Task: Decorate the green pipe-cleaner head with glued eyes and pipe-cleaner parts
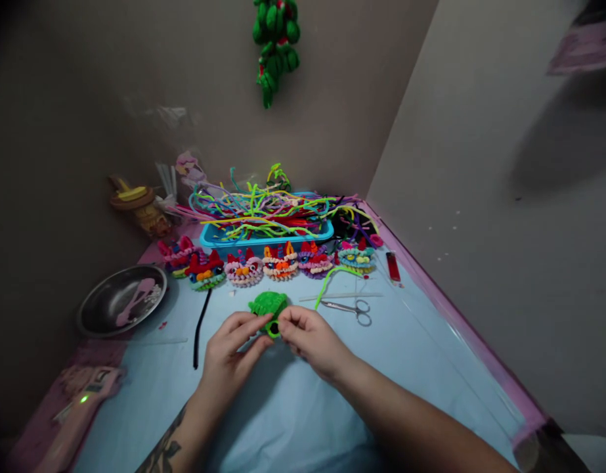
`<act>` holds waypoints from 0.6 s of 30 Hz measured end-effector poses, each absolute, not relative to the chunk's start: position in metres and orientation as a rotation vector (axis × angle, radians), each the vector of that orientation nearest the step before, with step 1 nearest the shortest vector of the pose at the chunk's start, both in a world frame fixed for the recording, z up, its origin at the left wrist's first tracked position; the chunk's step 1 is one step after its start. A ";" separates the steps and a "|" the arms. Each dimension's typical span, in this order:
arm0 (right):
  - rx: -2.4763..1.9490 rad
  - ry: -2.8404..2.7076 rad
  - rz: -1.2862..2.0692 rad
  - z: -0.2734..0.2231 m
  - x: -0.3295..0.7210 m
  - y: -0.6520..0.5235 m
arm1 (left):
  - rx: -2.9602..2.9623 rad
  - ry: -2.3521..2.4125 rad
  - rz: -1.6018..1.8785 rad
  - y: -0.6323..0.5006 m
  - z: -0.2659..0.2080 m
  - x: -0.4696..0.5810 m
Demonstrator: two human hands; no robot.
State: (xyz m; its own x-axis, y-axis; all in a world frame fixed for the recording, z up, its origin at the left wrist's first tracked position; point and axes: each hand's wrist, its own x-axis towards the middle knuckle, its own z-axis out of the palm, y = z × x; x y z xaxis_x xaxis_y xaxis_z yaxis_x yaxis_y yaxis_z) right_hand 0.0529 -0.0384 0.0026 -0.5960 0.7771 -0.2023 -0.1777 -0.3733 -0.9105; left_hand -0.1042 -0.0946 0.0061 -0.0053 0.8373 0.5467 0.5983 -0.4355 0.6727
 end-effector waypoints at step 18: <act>-0.813 -1.110 2.136 0.006 0.050 -0.039 | 2.038 1.518 1.367 -0.095 0.005 -0.102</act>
State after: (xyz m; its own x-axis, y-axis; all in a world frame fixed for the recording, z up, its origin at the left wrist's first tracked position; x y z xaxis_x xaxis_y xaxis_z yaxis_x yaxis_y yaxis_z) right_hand 0.0496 -0.0387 0.0055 -0.6380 0.7303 -0.2441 -0.2202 -0.4768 -0.8510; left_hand -0.1024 -0.0951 0.0054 0.0141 0.8511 0.5248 0.6109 -0.4228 0.6694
